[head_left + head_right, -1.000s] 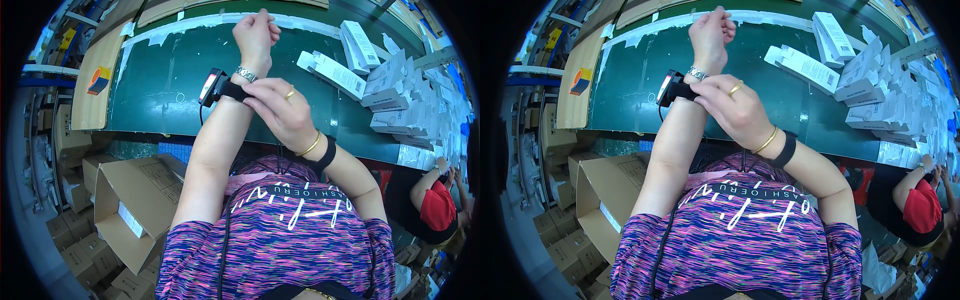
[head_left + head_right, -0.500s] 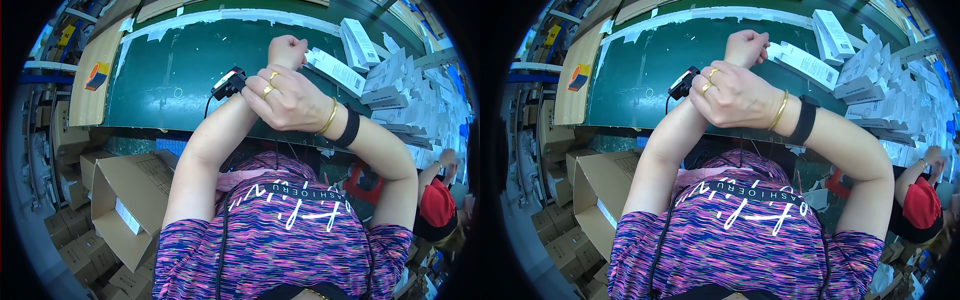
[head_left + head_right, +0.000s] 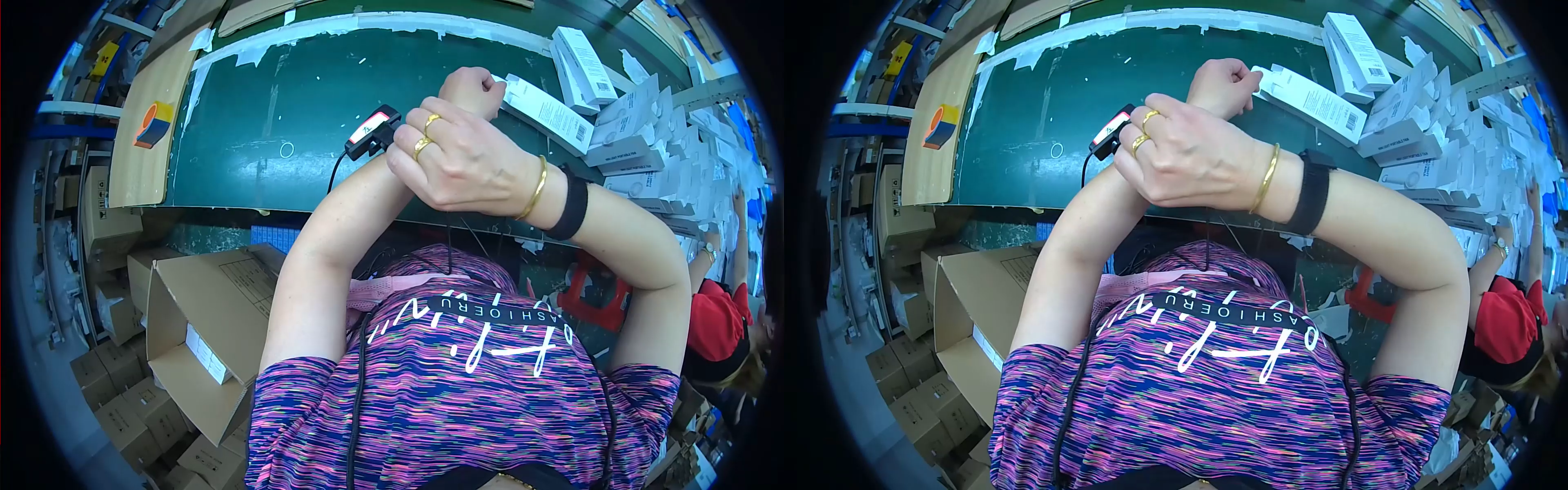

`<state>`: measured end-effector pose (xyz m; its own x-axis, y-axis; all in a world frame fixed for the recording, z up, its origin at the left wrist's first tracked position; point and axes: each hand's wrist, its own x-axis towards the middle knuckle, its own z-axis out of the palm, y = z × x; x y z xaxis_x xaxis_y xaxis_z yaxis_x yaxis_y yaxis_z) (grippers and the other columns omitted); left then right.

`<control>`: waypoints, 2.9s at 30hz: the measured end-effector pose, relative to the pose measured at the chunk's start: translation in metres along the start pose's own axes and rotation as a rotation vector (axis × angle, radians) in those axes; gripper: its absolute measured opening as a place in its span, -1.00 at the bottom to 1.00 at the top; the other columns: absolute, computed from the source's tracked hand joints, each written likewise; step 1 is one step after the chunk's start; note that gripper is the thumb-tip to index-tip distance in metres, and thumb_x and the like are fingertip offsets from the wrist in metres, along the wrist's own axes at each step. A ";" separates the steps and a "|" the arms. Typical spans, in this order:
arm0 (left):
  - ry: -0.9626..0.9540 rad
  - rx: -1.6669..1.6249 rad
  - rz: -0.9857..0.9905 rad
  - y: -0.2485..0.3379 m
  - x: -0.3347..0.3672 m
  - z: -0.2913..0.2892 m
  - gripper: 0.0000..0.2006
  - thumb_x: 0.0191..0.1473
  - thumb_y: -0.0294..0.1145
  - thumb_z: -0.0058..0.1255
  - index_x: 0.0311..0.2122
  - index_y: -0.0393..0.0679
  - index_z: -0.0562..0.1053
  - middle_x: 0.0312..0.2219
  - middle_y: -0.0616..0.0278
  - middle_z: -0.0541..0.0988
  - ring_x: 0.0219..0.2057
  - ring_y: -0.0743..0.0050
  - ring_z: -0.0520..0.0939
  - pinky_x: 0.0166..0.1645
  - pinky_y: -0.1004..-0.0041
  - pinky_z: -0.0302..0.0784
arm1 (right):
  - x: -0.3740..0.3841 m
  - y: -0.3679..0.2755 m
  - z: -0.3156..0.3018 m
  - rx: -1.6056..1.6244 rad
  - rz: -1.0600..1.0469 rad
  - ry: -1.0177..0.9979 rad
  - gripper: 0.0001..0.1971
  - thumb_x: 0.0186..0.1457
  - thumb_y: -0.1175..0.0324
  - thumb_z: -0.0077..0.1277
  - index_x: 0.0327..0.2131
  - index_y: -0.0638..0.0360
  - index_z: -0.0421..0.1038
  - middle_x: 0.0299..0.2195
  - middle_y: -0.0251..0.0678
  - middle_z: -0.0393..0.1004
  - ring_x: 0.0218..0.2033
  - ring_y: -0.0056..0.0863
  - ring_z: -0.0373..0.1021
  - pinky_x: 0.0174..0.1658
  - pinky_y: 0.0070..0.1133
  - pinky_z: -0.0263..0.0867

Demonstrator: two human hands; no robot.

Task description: The person picks up a scanner and a strap, threading the strap through the scanner and securing it to their wrist, then repeats the process for their other wrist.

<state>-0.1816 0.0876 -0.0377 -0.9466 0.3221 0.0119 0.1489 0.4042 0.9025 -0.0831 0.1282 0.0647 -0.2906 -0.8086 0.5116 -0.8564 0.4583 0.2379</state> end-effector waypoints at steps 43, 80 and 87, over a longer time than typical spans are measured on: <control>-0.299 -2.258 -0.156 0.042 0.028 -0.064 -0.81 0.34 -0.33 -0.02 -0.29 -0.23 0.47 -0.45 0.32 0.50 -0.43 0.50 0.48 -0.36 0.53 0.42 | -0.055 -0.041 0.056 2.029 1.224 0.477 -0.75 0.33 0.42 0.05 0.02 0.27 0.43 -0.08 -0.32 0.54 -0.07 -0.53 0.51 0.01 -0.55 0.47; -0.924 -2.160 -0.123 0.130 -0.071 -0.014 -0.75 0.40 -0.27 -0.09 -0.17 -0.25 0.47 -0.32 0.19 0.57 -0.30 0.45 0.56 -0.19 0.53 0.51 | -0.079 -0.037 0.066 2.175 0.928 0.417 -0.60 0.33 0.18 0.04 0.10 0.19 0.30 0.11 -0.16 0.41 0.14 -0.40 0.37 0.23 -0.43 0.31; -0.545 -1.760 0.157 0.137 -0.070 -0.012 -0.73 0.43 -0.25 -0.13 -0.18 -0.25 0.48 -0.39 0.13 0.64 -0.39 0.42 0.66 -0.28 0.45 0.57 | -0.081 -0.036 0.064 2.155 0.995 0.350 -0.67 0.31 0.19 0.08 -0.01 0.19 0.37 0.03 -0.20 0.48 0.07 -0.42 0.42 0.19 -0.47 0.35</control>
<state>-0.0987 0.1097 0.0902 -0.7160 0.6157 0.3291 -0.5566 -0.7880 0.2631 -0.0563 0.1534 -0.0377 -0.8619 -0.5071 0.0081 0.3109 -0.5409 -0.7815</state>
